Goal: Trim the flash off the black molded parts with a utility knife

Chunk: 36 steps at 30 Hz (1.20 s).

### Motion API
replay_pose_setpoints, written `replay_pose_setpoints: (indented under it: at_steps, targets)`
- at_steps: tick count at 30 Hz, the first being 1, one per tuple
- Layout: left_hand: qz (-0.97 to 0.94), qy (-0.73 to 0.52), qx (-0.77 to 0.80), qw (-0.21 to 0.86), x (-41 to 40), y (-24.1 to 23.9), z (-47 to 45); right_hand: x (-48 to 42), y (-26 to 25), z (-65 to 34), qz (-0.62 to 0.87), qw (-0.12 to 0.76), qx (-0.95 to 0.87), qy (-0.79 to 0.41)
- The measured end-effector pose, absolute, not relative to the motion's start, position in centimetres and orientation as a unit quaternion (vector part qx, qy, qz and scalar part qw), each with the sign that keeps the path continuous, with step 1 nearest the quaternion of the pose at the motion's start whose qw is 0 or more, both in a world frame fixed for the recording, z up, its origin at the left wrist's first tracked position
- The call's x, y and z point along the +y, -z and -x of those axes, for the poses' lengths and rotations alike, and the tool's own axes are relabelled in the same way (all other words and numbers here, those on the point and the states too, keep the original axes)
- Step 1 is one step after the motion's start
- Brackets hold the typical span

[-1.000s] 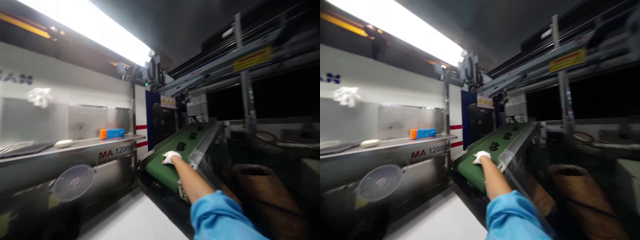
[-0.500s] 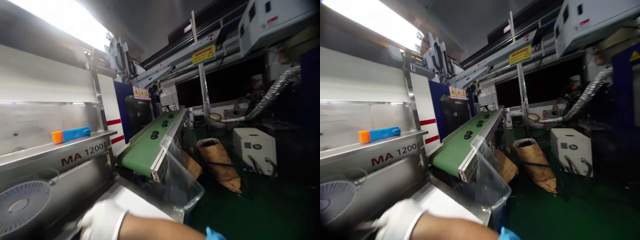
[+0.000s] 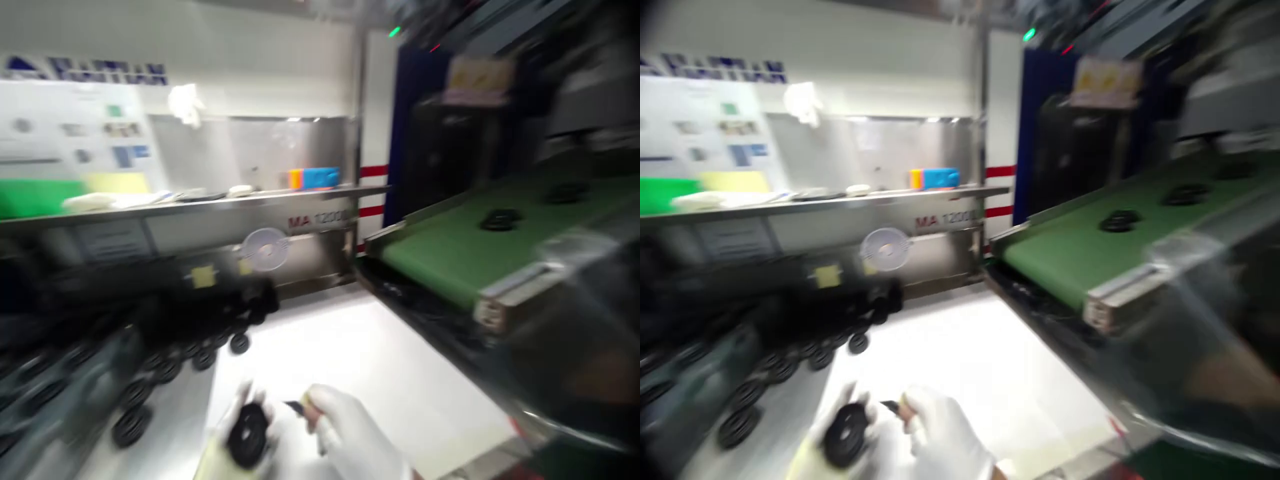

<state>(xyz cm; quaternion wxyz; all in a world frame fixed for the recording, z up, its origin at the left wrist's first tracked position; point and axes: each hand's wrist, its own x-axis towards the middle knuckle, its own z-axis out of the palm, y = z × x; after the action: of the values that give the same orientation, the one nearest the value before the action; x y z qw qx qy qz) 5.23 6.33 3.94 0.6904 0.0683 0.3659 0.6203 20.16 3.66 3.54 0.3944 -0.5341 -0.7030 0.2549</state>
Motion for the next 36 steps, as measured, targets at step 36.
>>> replay_pose_setpoints:
  at_steps: [36]
  targets:
    - [0.042,-0.642,0.244,0.726,8.7,-0.6,-4.7,3.4,2.3,-14.0,0.619,0.284,-0.71,-0.179]
